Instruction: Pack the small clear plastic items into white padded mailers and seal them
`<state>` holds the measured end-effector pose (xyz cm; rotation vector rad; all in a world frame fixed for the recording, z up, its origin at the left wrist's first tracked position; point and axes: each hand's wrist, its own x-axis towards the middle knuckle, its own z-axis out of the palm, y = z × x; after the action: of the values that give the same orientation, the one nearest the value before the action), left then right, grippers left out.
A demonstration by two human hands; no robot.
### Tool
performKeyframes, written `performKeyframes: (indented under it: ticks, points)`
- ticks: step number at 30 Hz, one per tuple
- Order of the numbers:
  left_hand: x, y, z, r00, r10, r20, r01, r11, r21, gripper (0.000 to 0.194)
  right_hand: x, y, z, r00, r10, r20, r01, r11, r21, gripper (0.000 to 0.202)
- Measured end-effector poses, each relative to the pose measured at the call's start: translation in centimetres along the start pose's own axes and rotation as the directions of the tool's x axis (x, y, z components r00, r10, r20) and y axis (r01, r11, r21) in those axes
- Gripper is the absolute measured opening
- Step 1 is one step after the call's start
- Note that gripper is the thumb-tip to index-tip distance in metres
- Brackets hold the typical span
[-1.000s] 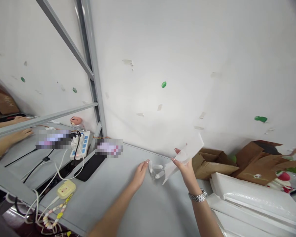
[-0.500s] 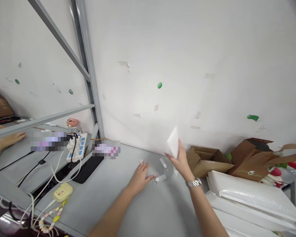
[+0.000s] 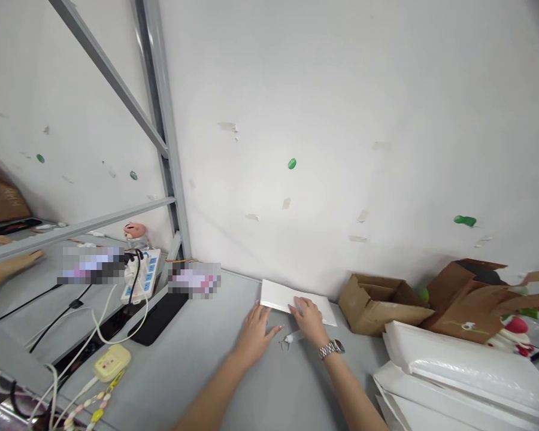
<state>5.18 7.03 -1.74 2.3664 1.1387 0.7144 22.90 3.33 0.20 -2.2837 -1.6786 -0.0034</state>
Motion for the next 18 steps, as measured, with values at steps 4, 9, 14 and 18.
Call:
performKeyframes:
  ticks: [4,9,14,18]
  points:
    - [0.2,-0.2,-0.3,0.998,-0.015,-0.056,0.015,1.000,0.002,0.043,-0.1,-1.2,0.3,0.985,-0.166,0.040,0.163,0.984,0.066,0.045]
    - [0.4,-0.5,-0.2,0.995,-0.012,-0.095,0.013,1.000,0.008,0.041,-0.3,-1.3,-0.5,0.969,-0.246,-0.004,0.246,0.967,0.069,0.030]
    - [0.3,-0.6,0.4,0.994,-0.002,-0.106,0.003,1.000,0.009,0.035,0.9,-0.8,-2.1,0.974,-0.183,-0.132,0.180,0.983,-0.028,0.030]
    - [0.3,-0.7,0.3,0.994,0.008,-0.105,-0.009,1.000,-0.002,0.032,2.1,-0.6,-2.1,0.970,-0.197,-0.143,0.184,0.977,-0.104,0.030]
